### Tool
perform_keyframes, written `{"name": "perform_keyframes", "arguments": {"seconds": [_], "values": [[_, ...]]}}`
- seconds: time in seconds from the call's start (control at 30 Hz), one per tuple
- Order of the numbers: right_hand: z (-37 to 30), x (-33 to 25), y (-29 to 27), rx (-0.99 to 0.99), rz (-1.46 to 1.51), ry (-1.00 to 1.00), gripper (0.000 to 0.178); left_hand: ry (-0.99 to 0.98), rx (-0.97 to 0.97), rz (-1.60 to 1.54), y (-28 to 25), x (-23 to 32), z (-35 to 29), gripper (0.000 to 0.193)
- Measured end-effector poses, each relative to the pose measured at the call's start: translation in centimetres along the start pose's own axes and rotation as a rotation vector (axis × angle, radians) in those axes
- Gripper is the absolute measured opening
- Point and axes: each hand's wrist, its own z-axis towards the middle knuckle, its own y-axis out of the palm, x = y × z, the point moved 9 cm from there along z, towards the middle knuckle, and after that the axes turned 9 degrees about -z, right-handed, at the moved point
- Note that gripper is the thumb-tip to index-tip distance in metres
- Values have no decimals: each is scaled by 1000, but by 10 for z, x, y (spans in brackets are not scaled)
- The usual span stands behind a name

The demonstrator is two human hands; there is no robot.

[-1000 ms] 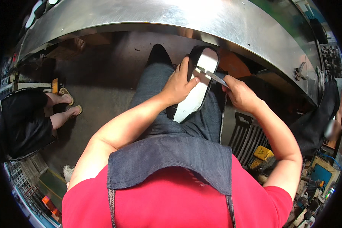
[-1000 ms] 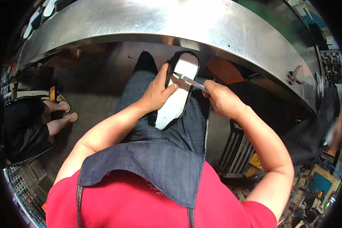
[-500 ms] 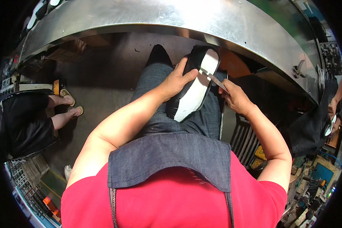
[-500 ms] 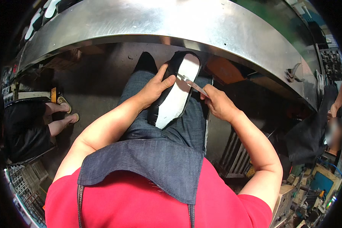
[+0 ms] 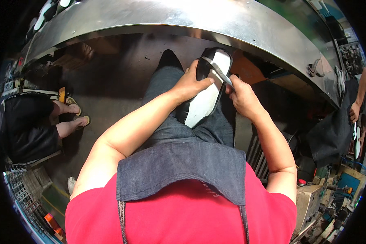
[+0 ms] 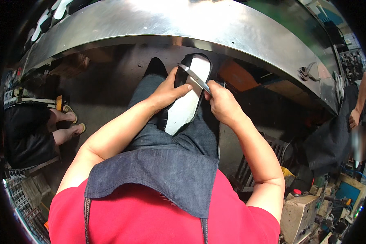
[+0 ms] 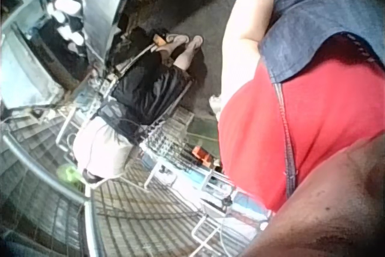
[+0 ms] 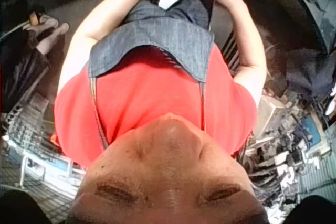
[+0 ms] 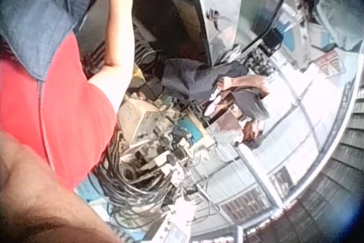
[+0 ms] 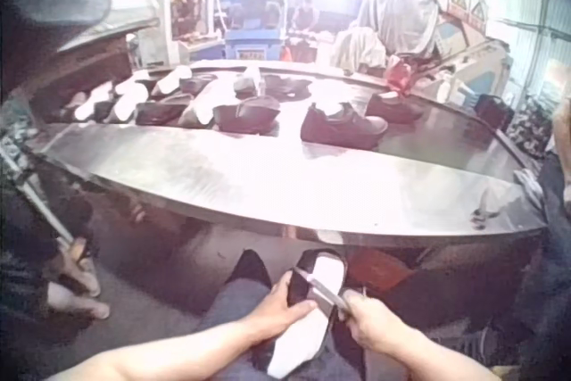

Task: Pull the shoe upper over the last and trim excess material using lasting pliers.

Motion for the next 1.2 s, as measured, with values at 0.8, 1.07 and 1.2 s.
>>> {"name": "perform_keyframes", "arguments": {"seconds": [0.8, 1.07, 1.2], "values": [[-49, -21, 21, -296, -161, -42, 15, 40, -134, -118, -3, -12, -55, 116], [-50, -2, 32, -68, -195, -203, 10, -141, -278, -501, 0, -22, -51, 103], [-62, -7, 29, -55, -160, -210, 17, -168, -188, -543, 2, -25, -49, 81]]}}
